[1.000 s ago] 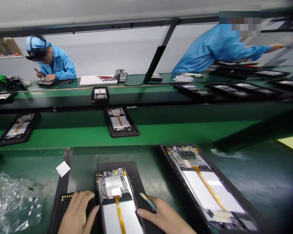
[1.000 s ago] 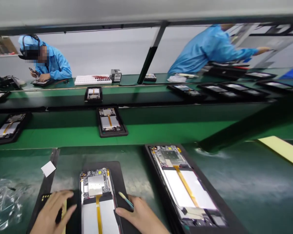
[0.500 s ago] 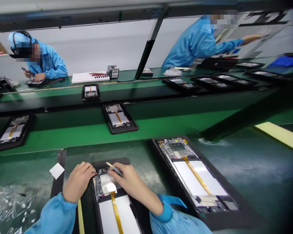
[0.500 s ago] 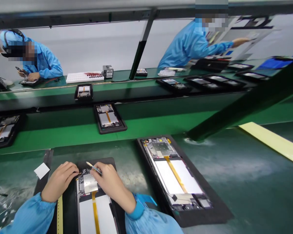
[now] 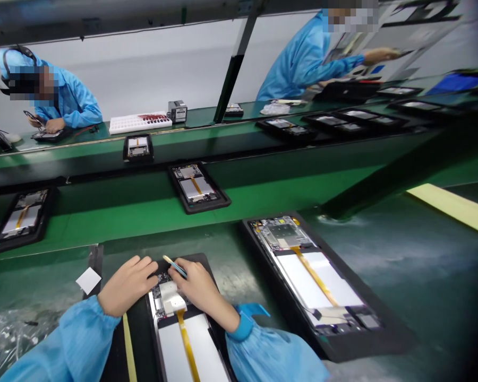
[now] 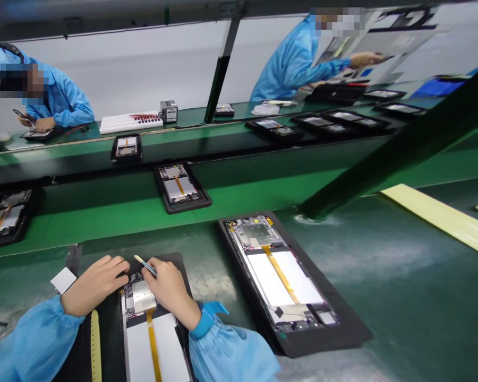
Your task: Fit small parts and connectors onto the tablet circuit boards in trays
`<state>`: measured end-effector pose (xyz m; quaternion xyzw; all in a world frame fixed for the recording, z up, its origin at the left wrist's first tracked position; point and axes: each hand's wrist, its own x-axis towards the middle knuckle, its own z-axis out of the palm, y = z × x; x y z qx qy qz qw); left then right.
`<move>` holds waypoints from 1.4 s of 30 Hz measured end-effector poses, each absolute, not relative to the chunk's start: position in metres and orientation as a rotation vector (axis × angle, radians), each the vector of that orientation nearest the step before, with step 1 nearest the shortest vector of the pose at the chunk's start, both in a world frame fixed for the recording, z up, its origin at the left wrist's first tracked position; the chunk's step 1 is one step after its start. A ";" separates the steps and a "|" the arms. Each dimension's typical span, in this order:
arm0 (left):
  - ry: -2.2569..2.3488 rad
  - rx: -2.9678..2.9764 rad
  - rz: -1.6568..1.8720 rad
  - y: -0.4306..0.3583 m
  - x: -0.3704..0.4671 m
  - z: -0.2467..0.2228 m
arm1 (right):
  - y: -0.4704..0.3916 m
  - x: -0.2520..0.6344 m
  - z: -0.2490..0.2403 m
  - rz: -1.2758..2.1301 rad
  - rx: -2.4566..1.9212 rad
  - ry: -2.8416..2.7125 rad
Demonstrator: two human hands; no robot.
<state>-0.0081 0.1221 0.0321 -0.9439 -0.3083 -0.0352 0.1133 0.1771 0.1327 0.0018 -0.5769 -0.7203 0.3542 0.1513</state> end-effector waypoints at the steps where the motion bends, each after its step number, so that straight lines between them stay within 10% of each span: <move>1: -0.884 -2.763 -0.089 0.123 -0.007 0.033 | 0.132 0.177 0.002 1.007 -1.660 -2.073; 42: -0.948 -2.839 -0.181 0.126 -0.022 0.027 | 0.135 0.160 -0.015 1.475 -1.095 -1.097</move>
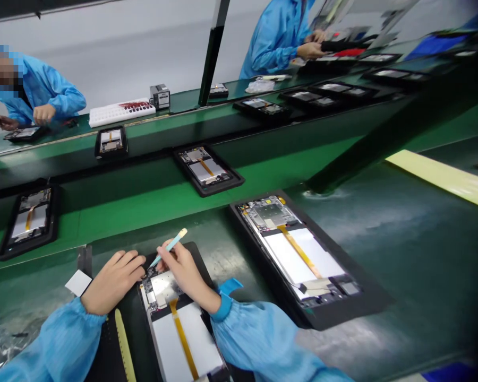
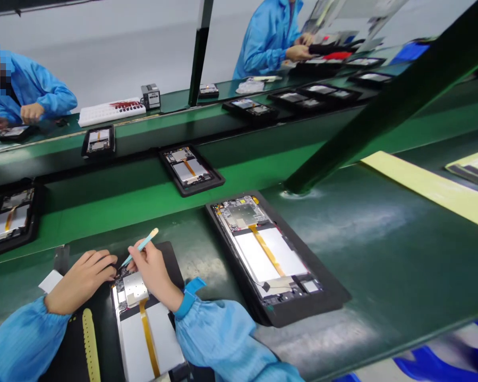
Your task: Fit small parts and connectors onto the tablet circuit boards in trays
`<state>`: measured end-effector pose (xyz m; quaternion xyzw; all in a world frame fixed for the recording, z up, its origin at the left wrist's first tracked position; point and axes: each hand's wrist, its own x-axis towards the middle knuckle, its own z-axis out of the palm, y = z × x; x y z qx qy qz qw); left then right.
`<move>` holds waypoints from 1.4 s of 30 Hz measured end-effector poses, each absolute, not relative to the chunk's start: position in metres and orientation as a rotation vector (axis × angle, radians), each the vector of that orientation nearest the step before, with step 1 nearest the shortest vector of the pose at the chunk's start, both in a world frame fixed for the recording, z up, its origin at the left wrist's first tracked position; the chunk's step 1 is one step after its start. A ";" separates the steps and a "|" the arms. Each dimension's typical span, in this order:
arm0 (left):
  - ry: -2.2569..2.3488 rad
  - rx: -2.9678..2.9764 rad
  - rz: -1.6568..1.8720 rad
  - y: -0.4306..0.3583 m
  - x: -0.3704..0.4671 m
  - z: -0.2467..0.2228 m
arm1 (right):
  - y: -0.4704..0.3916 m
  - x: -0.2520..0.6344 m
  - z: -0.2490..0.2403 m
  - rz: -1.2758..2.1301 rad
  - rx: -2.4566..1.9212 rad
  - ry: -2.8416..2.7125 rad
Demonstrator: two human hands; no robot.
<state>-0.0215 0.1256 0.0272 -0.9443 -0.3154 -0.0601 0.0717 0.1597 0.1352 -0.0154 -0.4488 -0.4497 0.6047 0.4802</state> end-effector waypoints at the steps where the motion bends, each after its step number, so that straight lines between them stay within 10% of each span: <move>1: -0.968 -2.848 -0.187 0.125 -0.022 0.027 | 0.134 0.158 -0.019 1.483 -1.102 -1.101; 42: -1.111 -2.892 -0.349 0.102 -0.035 0.011 | 0.126 0.156 -0.017 1.427 -1.205 -1.122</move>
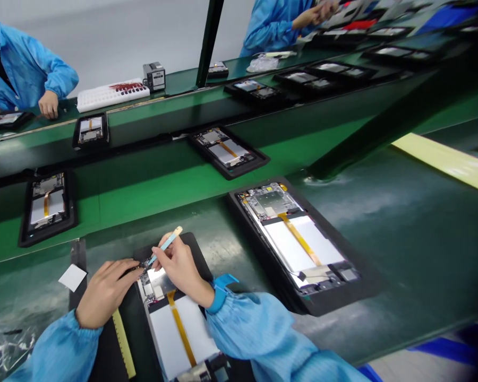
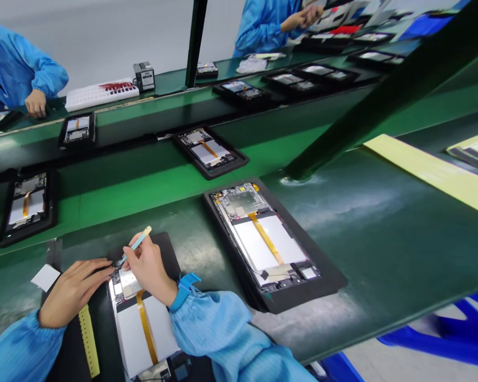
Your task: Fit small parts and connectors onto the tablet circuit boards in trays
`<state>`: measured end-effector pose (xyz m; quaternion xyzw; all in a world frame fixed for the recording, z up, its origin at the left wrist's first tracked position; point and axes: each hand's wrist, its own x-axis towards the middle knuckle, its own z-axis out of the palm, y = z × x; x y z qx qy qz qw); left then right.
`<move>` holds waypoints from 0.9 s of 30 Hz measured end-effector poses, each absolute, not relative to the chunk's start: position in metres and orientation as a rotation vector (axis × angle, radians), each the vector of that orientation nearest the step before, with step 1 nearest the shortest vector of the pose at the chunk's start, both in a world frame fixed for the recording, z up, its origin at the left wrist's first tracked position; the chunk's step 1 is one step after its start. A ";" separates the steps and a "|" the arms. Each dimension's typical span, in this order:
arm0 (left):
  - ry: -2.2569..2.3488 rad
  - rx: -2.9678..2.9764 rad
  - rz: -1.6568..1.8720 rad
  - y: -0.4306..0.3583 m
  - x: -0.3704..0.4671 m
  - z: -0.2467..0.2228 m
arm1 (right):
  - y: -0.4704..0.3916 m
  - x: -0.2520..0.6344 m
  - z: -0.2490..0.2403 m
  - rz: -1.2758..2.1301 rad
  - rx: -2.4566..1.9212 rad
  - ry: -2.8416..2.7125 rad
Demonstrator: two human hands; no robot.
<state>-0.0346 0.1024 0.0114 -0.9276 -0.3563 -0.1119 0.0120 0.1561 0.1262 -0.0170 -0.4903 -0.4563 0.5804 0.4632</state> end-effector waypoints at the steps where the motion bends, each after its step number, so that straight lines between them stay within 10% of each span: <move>1: -1.104 -2.888 -0.343 0.101 -0.035 0.011 | 0.126 0.156 -0.017 1.420 -1.211 -1.127; 27: -0.949 -2.839 -0.277 0.103 -0.029 0.017 | 0.127 0.154 -0.015 1.452 -1.054 -0.837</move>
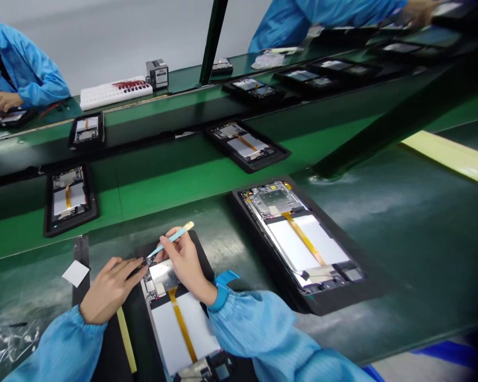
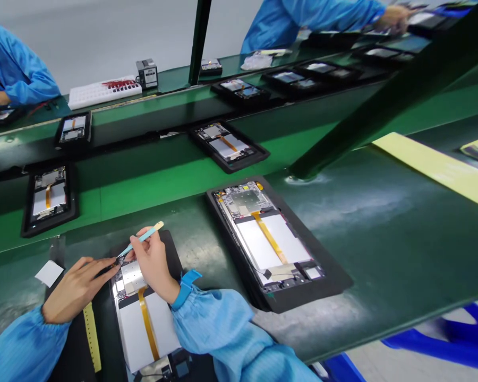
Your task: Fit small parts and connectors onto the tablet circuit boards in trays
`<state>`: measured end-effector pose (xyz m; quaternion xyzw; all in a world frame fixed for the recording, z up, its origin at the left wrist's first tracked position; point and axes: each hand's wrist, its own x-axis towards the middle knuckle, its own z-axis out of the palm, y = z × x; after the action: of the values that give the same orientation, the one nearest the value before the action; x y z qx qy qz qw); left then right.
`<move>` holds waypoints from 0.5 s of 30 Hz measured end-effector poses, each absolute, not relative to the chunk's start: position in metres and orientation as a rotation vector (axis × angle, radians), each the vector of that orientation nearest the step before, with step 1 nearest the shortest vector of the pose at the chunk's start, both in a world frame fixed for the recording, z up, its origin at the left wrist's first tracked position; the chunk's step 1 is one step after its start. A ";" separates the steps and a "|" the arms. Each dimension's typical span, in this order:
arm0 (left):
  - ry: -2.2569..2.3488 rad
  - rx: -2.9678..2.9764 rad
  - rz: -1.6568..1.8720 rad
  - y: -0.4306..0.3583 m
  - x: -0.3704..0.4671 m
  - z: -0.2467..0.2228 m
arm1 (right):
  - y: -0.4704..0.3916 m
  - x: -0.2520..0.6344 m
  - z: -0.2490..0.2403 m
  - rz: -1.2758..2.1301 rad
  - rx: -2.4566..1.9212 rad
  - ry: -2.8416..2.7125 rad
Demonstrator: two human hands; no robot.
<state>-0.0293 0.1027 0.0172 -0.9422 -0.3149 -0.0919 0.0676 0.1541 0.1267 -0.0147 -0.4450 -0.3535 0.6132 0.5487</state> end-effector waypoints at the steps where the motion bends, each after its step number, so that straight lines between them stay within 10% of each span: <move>1: -0.973 -2.847 -0.289 0.103 -0.030 0.018 | 0.126 0.153 -0.015 1.465 -1.048 -0.830; 15: -1.672 -2.926 -0.696 0.099 -0.032 0.008 | 0.116 0.149 -0.018 1.467 -1.152 -1.027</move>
<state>-0.0317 0.0995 0.0080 -0.8407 -0.4805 -0.2000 -0.1493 0.1494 0.1161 -0.0177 -0.4731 -0.4219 0.6024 0.4849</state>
